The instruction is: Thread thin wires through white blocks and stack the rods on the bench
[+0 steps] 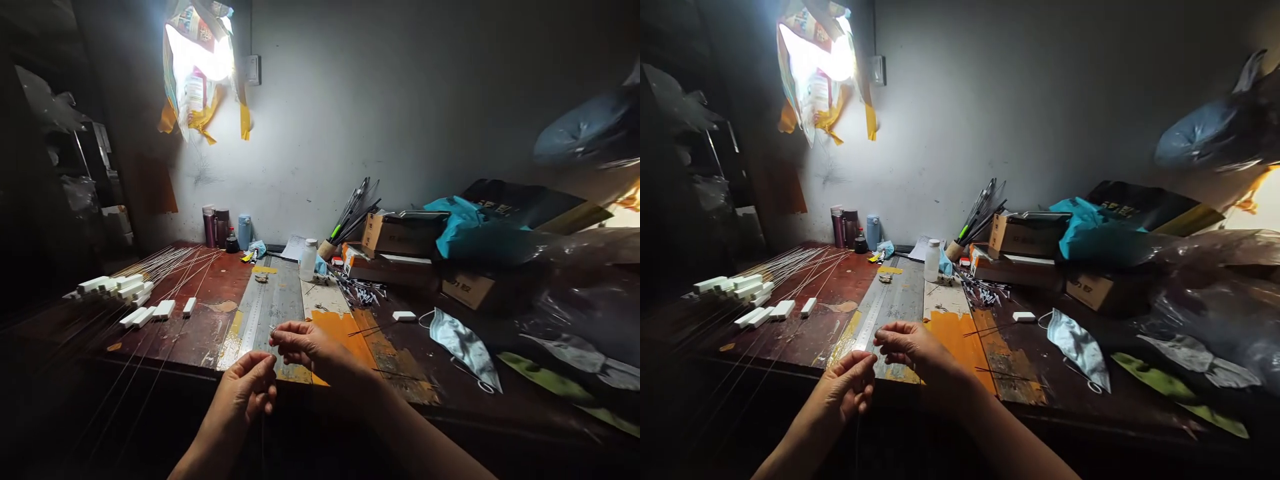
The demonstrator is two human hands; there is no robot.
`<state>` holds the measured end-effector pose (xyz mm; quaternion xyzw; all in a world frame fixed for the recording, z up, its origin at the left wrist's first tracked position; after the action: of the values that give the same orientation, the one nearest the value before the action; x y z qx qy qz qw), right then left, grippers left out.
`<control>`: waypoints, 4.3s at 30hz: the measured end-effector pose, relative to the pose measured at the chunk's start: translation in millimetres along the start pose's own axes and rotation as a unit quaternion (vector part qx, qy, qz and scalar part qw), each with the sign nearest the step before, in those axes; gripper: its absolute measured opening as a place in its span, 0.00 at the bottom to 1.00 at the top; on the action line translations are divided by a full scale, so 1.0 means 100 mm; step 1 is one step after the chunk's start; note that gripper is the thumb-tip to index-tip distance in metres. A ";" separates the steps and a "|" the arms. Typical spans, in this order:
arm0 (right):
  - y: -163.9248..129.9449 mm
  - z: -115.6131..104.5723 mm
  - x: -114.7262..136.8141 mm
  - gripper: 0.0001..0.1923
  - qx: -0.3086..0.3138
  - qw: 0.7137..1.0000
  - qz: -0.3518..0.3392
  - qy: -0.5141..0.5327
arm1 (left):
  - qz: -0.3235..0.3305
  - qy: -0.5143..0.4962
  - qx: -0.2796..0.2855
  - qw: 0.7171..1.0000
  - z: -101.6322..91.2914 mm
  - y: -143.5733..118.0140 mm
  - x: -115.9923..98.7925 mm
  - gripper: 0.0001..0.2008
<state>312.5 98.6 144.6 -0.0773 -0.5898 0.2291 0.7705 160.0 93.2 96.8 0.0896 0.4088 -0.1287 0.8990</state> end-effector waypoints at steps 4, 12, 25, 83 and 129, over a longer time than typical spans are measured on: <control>0.06 -0.03 -0.07 0.18 0.023 1.000 -0.004 0.004 | 0.007 0.001 -0.004 1.000 0.01 -0.01 0.02 0.19; 0.06 0.02 -0.14 0.17 0.039 0.998 0.007 0.043 | 0.004 0.002 0.008 1.000 -0.02 0.01 0.05 0.19; 0.12 0.00 -0.20 0.16 0.076 0.996 0.015 0.052 | 0.003 0.006 0.004 1.000 -0.09 0.03 0.05 0.21; -1.19 -0.21 1.06 0.09 -0.203 0.944 -0.187 -0.180 | -0.143 -0.021 0.262 0.954 0.00 -0.85 1.45 0.23; -0.51 -0.23 -0.50 0.06 -0.292 0.866 -0.220 -0.342 | -0.028 0.209 -0.030 0.977 -0.68 -0.74 0.23 0.23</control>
<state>337.9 35.1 114.3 -0.0837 -0.8577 -0.1171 0.4935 103.4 37.6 31.2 0.0758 0.5937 -0.1203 0.7920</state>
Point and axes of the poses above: each hand's wrist, its own y-axis towards the middle knuckle, its own z-axis out of the palm, x = y × z, the point moved 1 cm from there along y, towards the middle knuckle, and after that the axes turned 15 degrees about z, right-handed, at the moved point
